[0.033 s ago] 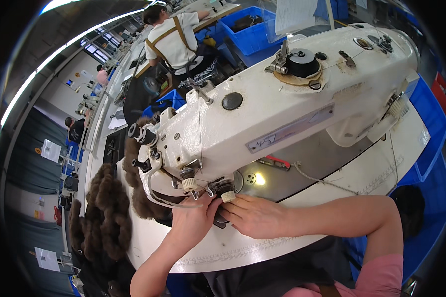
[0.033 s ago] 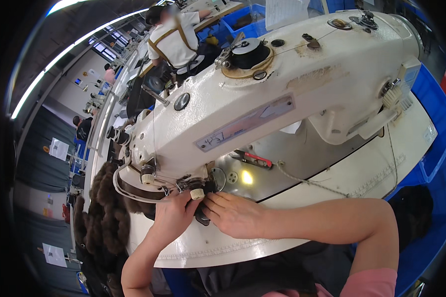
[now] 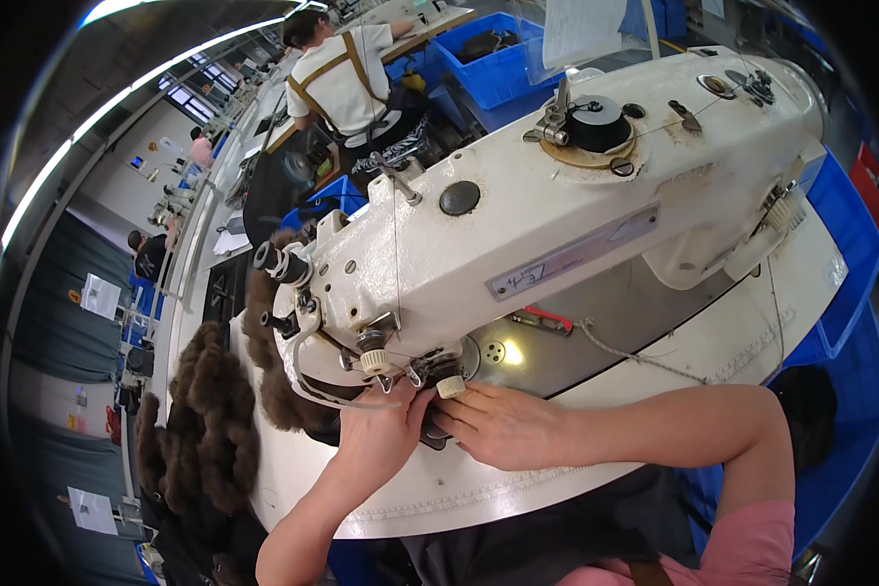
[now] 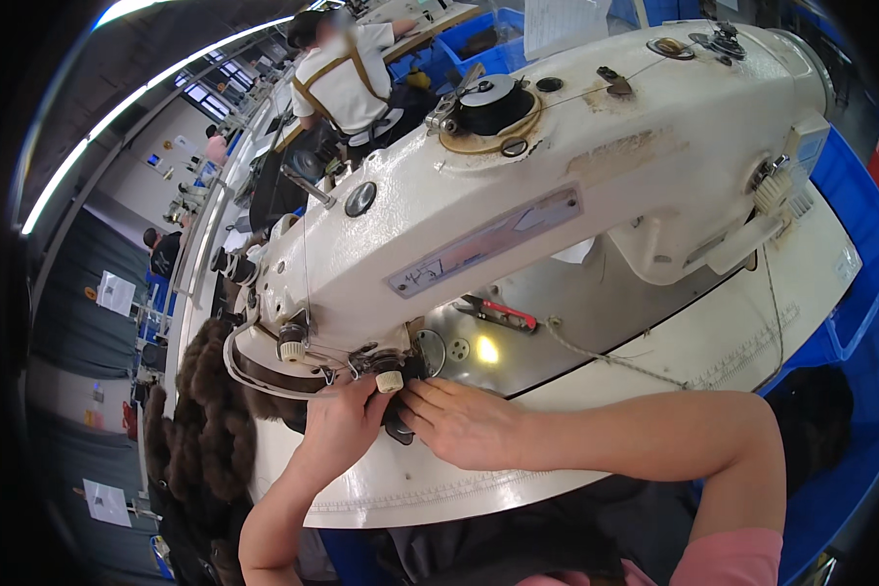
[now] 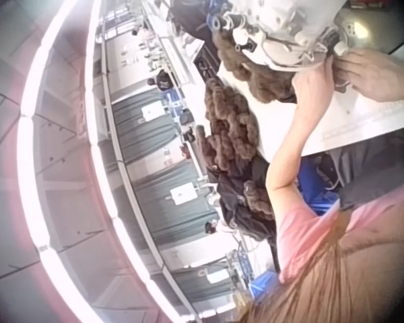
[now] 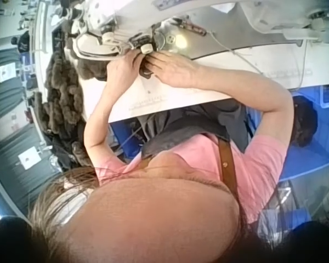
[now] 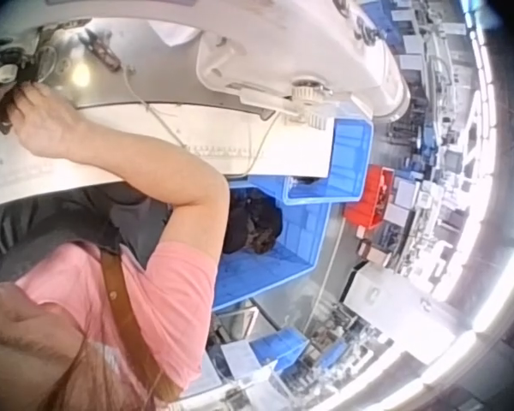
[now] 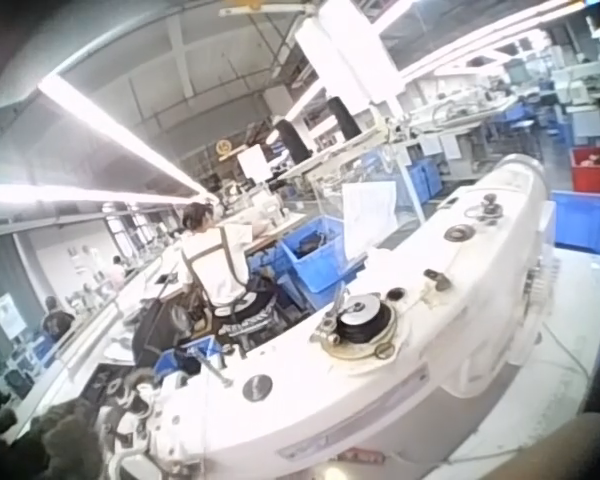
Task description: The recorder is using a heavy-duty industrial sewing machine to stitch fur-lined leather components together in a workshop setting.
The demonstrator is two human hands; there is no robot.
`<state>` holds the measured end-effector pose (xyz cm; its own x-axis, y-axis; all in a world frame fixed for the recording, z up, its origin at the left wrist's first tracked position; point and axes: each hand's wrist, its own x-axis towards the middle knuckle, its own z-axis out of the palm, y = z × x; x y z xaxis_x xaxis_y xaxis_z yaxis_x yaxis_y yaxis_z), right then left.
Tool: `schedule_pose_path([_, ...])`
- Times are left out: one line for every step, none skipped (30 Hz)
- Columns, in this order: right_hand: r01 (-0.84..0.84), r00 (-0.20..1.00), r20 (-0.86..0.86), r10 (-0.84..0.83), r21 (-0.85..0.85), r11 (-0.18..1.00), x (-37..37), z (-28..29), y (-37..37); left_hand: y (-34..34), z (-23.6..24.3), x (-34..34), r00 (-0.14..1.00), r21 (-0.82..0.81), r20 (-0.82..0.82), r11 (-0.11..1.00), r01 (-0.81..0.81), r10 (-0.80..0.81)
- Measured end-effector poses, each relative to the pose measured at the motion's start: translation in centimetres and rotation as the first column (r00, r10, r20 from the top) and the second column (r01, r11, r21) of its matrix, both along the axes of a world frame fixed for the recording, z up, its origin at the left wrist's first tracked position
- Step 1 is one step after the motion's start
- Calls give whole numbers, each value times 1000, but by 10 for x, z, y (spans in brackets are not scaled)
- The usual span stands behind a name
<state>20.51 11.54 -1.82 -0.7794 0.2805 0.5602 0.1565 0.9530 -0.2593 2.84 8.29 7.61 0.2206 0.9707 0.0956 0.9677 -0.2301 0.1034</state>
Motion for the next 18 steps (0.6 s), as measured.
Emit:
schedule_pose_path([12, 1000, -5, -12, 20, 1000, 0, 0, 0, 0, -1, -1, 1000, 1, 4, 1000, -1, 1])
schedule_pose_path([11, 1000, -1, -11, 21, 1000, 0, -1, 0, 2, -1, -2, 1000, -22, 0, 1000, -5, 5])
schedule_pose_path([11, 1000, 3, -11, 15, 1000, 1, -1, 0, 3, -2, -3, 1000, -45, -3, 999, -9, 9])
schedule_pose_path([9, 1000, 4, -9, 11, 1000, 1, 0, 0, 3, -2, -3, 1000, -43, -1, 999, -12, 12])
schedule_pose_path([6, 1000, 6, -6, 12, 1000, 0, -1, 0, 4, -2, -4, 999, -35, 38, 999, 12, -10])
schedule_pose_path([4, 1000, 3, -4, 11, 1000, 0, -2, 0, 4, -3, -4, 997, -27, 77, 999, 35, -33])
schedule_pose_path([8, 1000, 0, -8, 8, 1000, 0, -2, 0, 4, -3, -5, 996, -27, 80, 999, 37, -35])
schedule_pose_path([10, 1000, 3, -10, 8, 1000, 0, -2, 1, 4, -4, -5, 992, 18, 71, 994, 105, -106])
schedule_pose_path([-8, 1000, 16, 8, -13, 1000, 1, -1, 1, 4, -5, -5, 982, 62, 61, 983, 172, -176])
schedule_pose_path([-25, 999, 27, 26, -32, 999, 2, 1, 2, 1, -7, -5, 982, 63, 62, 983, 174, -178])
schedule_pose_path([-23, 999, 29, 24, -32, 999, 1, 2, 1, -4, -11, -4, 974, 96, -60, 970, 222, -217])
schedule_pose_path([-16, 999, 46, 18, -47, 999, 1, 2, -2, -7, -14, -4, 951, 123, -183, 954, 272, -248])
schedule_pose_path([-15, 998, 62, 19, -57, 998, 0, 6, -3, -8, -15, -5, 921, 150, -259, 929, 337, -292])
schedule_pose_path([-20, 998, 65, 24, -53, 998, -2, 10, -2, -6, -14, -4, 923, 155, -257, 930, 332, -286])
schedule_pose_path([-40, 987, 153, 56, -105, 994, -5, 14, -3, -4, -13, -2, 881, 172, -324, 894, 414, -345])
schedule_pose_path([-50, 967, 241, 88, -162, 986, -6, 17, -4, -2, -12, 0, 830, 181, -386, 849, 496, -402])
schedule_pose_path([-52, 965, 247, 92, -163, 985, -7, 15, -3, 2, -12, -2, 813, 148, -405, 847, 511, -419])
schedule_pose_path([-40, 981, 184, 62, -123, 992, -9, 11, -2, 5, -11, -3, 817, 151, -400, 849, 506, -415])
